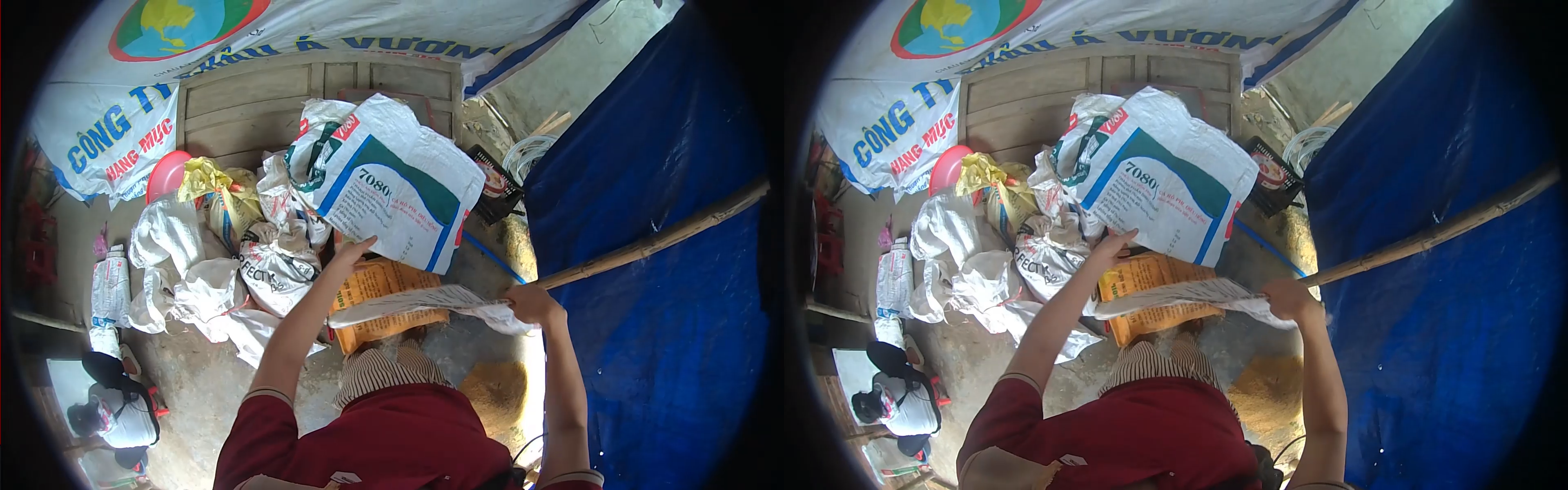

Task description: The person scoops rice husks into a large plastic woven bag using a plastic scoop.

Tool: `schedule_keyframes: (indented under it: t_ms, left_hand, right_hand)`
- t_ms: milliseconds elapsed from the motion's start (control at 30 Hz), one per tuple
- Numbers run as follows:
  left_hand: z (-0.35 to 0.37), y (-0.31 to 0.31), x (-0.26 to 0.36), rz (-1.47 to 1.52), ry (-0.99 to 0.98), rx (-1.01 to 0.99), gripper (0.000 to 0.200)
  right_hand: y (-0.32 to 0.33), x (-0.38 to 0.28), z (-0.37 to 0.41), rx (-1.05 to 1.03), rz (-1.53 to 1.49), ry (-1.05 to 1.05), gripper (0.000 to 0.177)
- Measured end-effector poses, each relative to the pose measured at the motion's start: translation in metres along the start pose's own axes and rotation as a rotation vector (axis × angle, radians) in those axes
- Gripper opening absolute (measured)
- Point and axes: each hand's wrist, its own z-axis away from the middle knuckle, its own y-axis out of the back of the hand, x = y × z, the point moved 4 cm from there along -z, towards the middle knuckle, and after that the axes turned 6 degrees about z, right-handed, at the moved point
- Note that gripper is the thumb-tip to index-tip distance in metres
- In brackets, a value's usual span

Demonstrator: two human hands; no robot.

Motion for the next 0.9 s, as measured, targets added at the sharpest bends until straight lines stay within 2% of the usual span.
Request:
schedule_keyframes:
  t_ms: [33, 67, 133, 167, 200, 267, 300, 333, 367, 400, 433, 467, 500, 533, 600, 667, 733, 833, 867, 900]
  left_hand:
    - [-0.006, -0.012, -0.003, 0.085, 0.012, 0.071, 0.082]
    - [-0.013, -0.019, -0.003, 0.092, 0.005, 0.063, 0.082]
    - [-0.05, -0.026, -0.014, 0.194, -0.044, 0.203, 0.071]
    - [-0.079, -0.024, -0.026, 0.332, -0.088, 0.114, 0.061]
    - [-0.076, -0.036, -0.022, 0.336, -0.093, 0.104, 0.061]
    - [-0.059, -0.066, -0.002, 0.258, -0.289, -0.075, 0.051]
    - [-0.068, -0.083, 0.007, 0.17, -0.348, -0.109, 0.051]
    - [-0.061, -0.098, 0.026, -0.06, -0.538, -0.07, 0.052]
    - [-0.043, -0.115, 0.049, -0.295, -0.72, -0.029, 0.054]
    - [-0.009, -0.131, 0.078, -0.392, -0.788, -0.003, 0.054]
    - [0.043, -0.146, 0.111, -0.448, -0.713, 0.087, 0.047]
    - [0.032, -0.154, 0.125, -0.334, -1.099, -0.023, 0.042]
    - [0.052, -0.16, 0.148, -0.272, -1.19, -0.079, 0.036]
    - [0.063, -0.158, 0.17, -0.295, -1.229, -0.049, 0.031]
    - [0.13, -0.142, 0.21, -0.366, -1.245, 0.194, 0.038]
    - [0.178, -0.11, 0.239, -0.388, -1.294, 0.436, 0.04]
    - [0.218, -0.07, 0.25, -0.369, -1.445, 0.516, 0.033]
    - [0.291, -0.034, 0.225, -0.253, -1.349, 0.697, 0.034]
    - [0.304, -0.013, 0.216, -0.257, -1.404, 0.763, 0.033]
    - [0.312, 0.006, 0.201, -0.099, -1.391, 0.72, 0.031]
  right_hand:
    - [-0.002, 0.011, 0.004, 0.026, 0.018, 0.02, 0.029]
    - [-0.007, 0.027, 0.009, -0.088, 0.029, -0.084, 0.028]
    - [-0.015, 0.055, 0.027, -0.048, 0.043, -0.193, 0.027]
    - [-0.019, 0.07, 0.035, -0.061, 0.032, -0.224, 0.027]
    - [-0.023, 0.087, 0.043, -0.077, 0.02, -0.254, 0.027]
    - [-0.019, 0.114, 0.059, -0.056, 0.028, -0.263, 0.028]
    - [-0.011, 0.124, 0.072, -0.061, -0.058, -0.353, 0.029]
    - [-0.008, 0.136, 0.08, -0.073, -0.144, -0.439, 0.03]
    - [-0.008, 0.149, 0.081, -0.083, -0.142, -0.432, 0.03]
    - [-0.005, 0.165, 0.082, -0.085, -0.106, -0.442, 0.031]
    - [-0.001, 0.182, 0.082, -0.08, -0.068, -0.453, 0.033]
    - [0.002, 0.203, 0.081, -0.078, -0.062, -0.445, 0.033]
    - [0.008, 0.227, 0.078, 0.029, -0.039, -0.519, 0.033]
    - [0.013, 0.244, 0.077, 0.138, -0.02, -0.592, 0.033]
    - [0.047, 0.256, 0.07, 0.44, -0.148, -0.598, 0.033]
    - [0.089, 0.261, 0.062, 0.692, -0.118, -0.472, 0.033]
    - [0.146, 0.215, 0.06, 0.95, -0.139, -0.439, 0.033]
    - [0.215, 0.129, 0.047, 1.249, -0.18, -0.269, 0.034]
    - [0.231, 0.103, 0.04, 1.325, -0.185, -0.23, 0.034]
    - [0.242, 0.082, 0.031, 1.355, -0.167, -0.205, 0.037]
